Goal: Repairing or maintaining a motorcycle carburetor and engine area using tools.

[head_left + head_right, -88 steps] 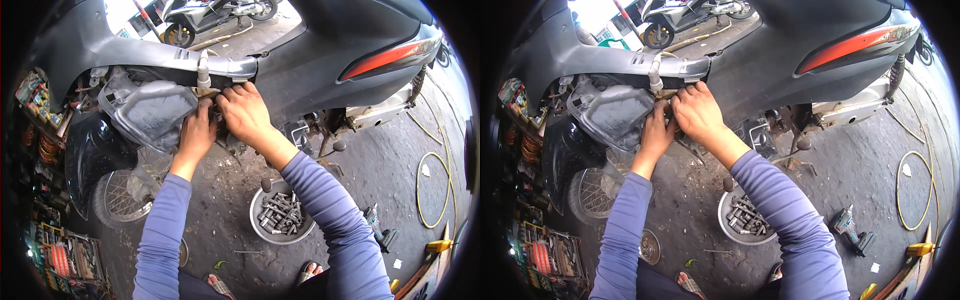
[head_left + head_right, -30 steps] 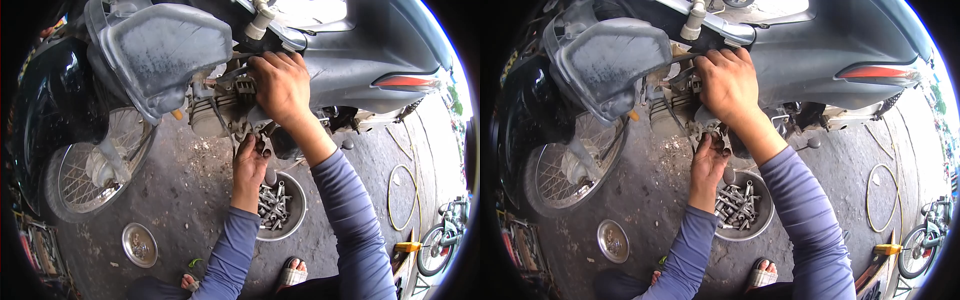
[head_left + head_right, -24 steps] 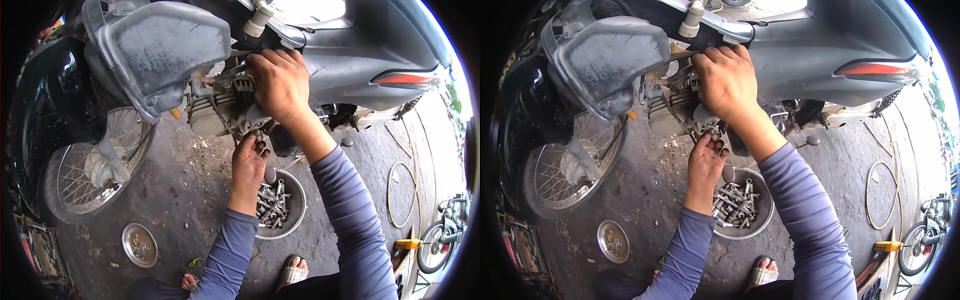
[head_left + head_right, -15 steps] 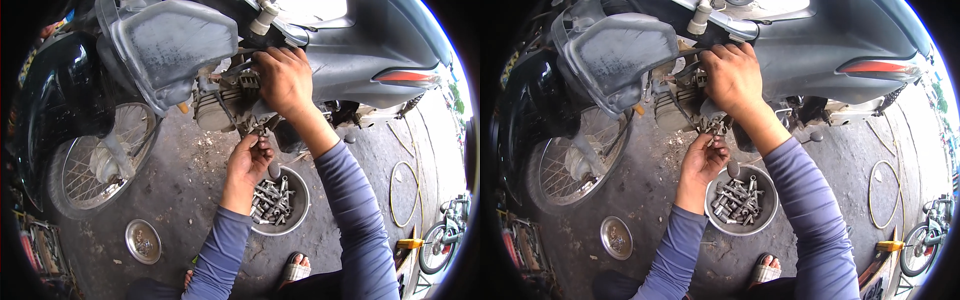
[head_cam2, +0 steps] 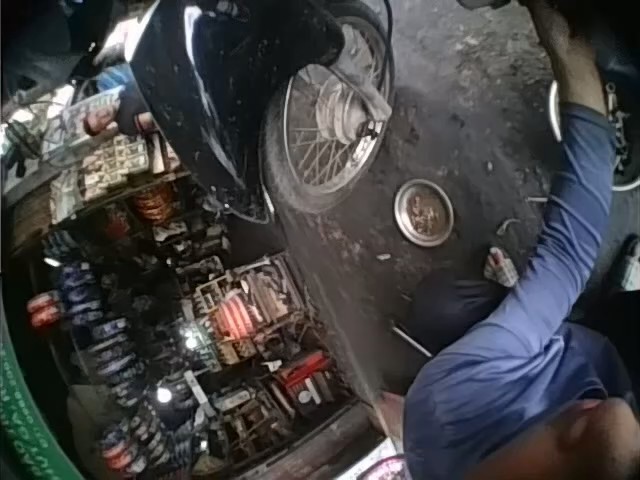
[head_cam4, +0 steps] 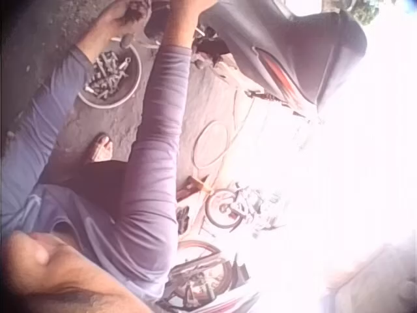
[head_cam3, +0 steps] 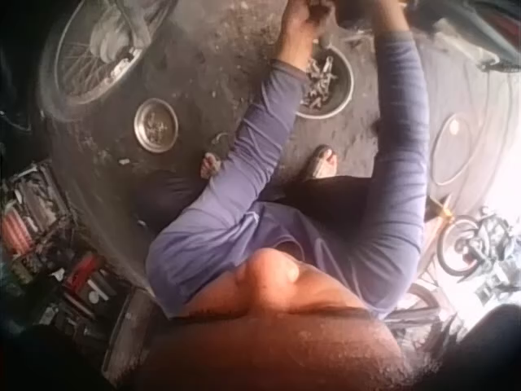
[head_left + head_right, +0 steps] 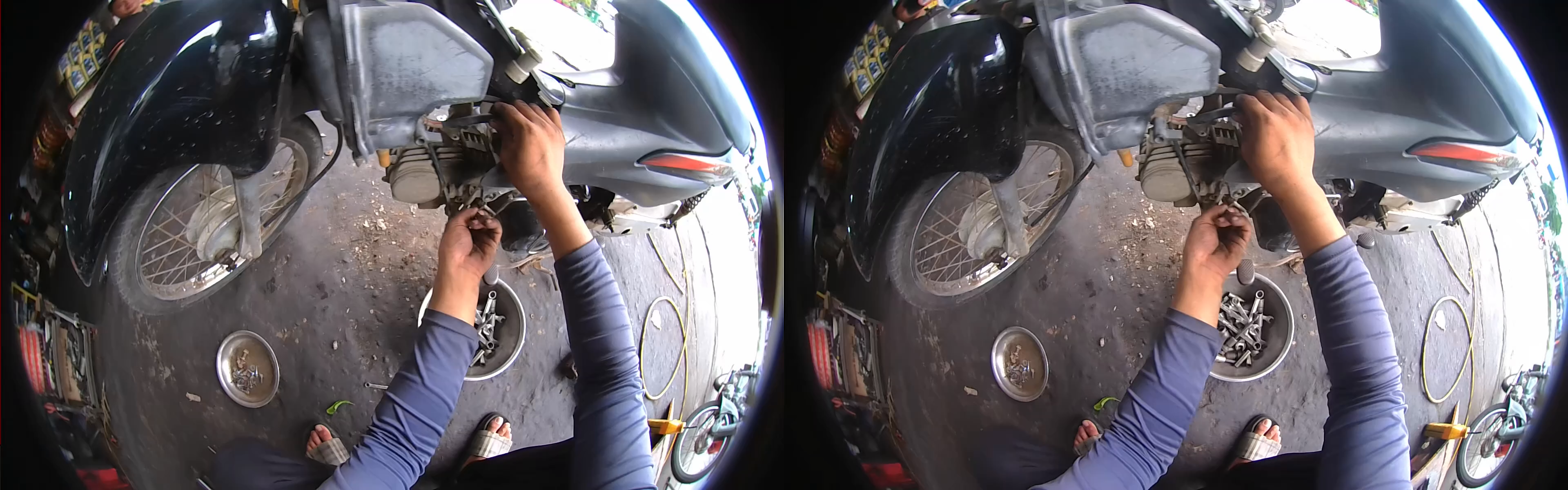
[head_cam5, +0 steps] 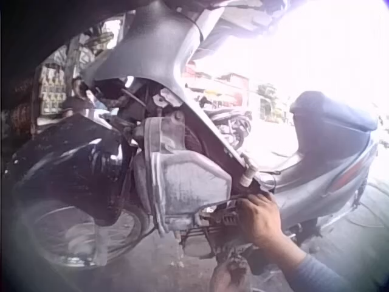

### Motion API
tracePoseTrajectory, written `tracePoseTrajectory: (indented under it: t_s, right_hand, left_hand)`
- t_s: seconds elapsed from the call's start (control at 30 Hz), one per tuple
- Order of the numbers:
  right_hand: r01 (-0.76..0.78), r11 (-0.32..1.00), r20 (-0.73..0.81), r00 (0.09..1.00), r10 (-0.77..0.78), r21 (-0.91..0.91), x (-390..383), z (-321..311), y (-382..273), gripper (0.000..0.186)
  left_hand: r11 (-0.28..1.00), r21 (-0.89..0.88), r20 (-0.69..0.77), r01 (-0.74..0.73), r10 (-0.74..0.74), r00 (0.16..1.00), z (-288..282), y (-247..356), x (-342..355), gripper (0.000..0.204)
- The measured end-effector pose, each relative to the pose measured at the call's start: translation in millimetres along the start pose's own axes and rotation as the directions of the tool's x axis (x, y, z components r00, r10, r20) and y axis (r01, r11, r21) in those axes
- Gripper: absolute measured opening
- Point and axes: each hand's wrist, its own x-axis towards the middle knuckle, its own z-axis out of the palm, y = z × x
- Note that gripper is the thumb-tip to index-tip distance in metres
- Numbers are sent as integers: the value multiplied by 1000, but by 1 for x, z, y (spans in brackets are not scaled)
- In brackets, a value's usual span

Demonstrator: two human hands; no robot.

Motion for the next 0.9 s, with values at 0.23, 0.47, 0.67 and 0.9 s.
tracePoseTrajectory:
  t_s: [0.23, 0.47, 0.67, 0.9]
  right_hand:
    - [-36, 987, 93, 994, 52, -157, -2, 10, 9, 22]
    - [-30, 991, 76, 996, 40, -133, -8, 14, 21, 24]
    - [-27, 999, 136, 990, 31, -30, -5, 9, 27, 24]
    - [76, 969, 173, 978, -118, 234, -58, -38, -44, 26]
  left_hand:
    - [201, 975, -35, 95, -284, 958, -25, 73, -56, 18]
    - [-564, 746, -559, 354, -240, 794, -26, 313, -226, 28]
    - [-646, 410, -448, 644, 473, 759, -110, 406, -361, 12]
    - [-499, 794, 226, 346, 772, 595, -194, 451, -399, 21]
